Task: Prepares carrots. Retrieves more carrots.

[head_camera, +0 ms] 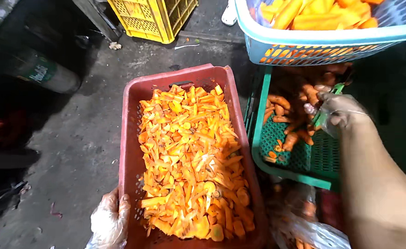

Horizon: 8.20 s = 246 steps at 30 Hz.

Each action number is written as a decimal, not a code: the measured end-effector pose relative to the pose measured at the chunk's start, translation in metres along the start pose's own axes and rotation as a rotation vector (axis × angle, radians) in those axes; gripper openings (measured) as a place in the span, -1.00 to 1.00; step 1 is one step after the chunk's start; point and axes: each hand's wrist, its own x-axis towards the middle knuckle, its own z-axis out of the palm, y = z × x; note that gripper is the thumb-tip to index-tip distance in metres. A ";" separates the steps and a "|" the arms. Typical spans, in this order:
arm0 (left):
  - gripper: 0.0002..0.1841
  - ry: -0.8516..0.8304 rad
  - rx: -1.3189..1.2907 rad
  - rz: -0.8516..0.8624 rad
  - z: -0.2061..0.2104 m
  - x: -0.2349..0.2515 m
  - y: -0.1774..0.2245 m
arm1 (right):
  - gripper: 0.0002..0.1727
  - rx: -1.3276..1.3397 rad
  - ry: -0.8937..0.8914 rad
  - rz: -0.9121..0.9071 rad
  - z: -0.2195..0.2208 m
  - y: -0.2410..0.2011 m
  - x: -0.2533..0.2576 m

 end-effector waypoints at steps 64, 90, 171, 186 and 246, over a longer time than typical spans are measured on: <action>-0.38 -0.768 -1.126 0.217 -0.071 -0.098 0.090 | -0.63 0.250 -0.404 -0.117 0.118 0.048 -0.438; -0.67 -0.593 -1.277 -0.023 -0.069 -0.091 0.094 | -0.69 -0.421 -0.668 -0.233 0.130 0.024 -0.443; -0.68 -0.692 -1.321 -0.398 -0.085 -0.077 0.103 | -0.46 -0.651 -0.408 -0.274 0.128 0.085 -0.459; -0.65 -0.588 -1.257 -0.489 -0.076 -0.076 0.101 | -0.44 -0.862 -0.365 -0.316 0.159 0.096 -0.449; -0.43 -0.460 -1.304 -0.411 -0.073 -0.064 0.094 | -0.46 -0.792 -0.484 -0.491 0.132 0.082 -0.501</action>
